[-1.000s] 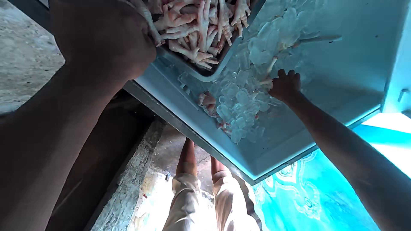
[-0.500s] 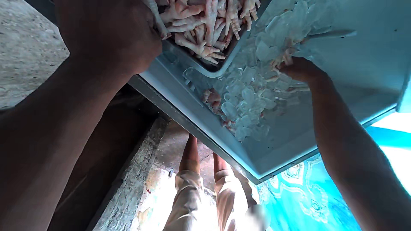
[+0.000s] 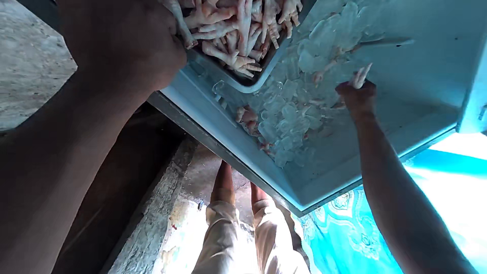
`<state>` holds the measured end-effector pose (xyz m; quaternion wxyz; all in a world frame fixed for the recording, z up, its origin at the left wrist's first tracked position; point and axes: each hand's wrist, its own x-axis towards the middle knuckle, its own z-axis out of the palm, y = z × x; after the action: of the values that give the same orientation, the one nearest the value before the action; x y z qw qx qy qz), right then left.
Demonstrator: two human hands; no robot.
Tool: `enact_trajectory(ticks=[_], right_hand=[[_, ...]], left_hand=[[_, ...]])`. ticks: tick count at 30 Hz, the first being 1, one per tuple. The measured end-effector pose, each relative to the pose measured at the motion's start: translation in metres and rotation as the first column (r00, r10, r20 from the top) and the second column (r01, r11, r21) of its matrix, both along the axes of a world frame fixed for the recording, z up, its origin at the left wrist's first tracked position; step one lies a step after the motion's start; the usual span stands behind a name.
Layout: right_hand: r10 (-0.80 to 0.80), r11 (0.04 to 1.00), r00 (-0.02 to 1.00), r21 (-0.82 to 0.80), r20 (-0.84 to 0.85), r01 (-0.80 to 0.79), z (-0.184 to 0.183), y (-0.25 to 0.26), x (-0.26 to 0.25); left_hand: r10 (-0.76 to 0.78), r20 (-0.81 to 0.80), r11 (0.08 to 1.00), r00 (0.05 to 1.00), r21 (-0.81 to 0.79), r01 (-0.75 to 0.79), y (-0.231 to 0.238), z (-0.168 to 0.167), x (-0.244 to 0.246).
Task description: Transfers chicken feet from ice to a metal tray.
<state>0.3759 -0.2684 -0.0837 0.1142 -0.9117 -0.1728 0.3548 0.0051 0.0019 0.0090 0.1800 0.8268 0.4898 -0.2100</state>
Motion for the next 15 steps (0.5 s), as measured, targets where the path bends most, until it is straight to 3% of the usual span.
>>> enact_trajectory(ticks=[2, 4, 6, 9, 12, 15], right_hand=[[-0.168, 0.971, 0.985, 0.165, -0.033, 0.171, -0.016, 0.019, -0.013], [-0.245, 0.946, 0.969, 0.210, -0.038, 0.248, -0.042, 0.042, -0.021], [-0.242, 0.953, 0.969, 0.197, 0.049, 0.229, -0.061, 0.057, -0.021], [-0.093, 0.995, 0.978, 0.063, 0.186, 0.082, -0.051, 0.053, -0.012], [0.164, 0.985, 0.985, -0.051, -0.048, -0.167, -0.020, 0.034, -0.008], [0.338, 0.932, 0.843, 0.026, -0.418, -0.360, -0.008, 0.001, -0.028]], left_hand=[[-0.011, -0.006, 1.000, 1.000, -0.004, 0.011, -0.001, 0.001, 0.001], [-0.032, 0.001, 0.999, 0.999, 0.024, 0.032, -0.001, 0.000, 0.000], [-0.029, 0.001, 0.999, 1.000, 0.033, 0.029, 0.002, 0.000, -0.001], [0.012, -0.026, 1.000, 1.000, 0.005, -0.011, 0.000, -0.003, 0.000], [0.034, -0.011, 0.999, 0.999, -0.020, -0.034, 0.002, -0.002, 0.000], [0.021, 0.019, 1.000, 1.000, -0.015, -0.021, 0.000, -0.003, -0.002]])
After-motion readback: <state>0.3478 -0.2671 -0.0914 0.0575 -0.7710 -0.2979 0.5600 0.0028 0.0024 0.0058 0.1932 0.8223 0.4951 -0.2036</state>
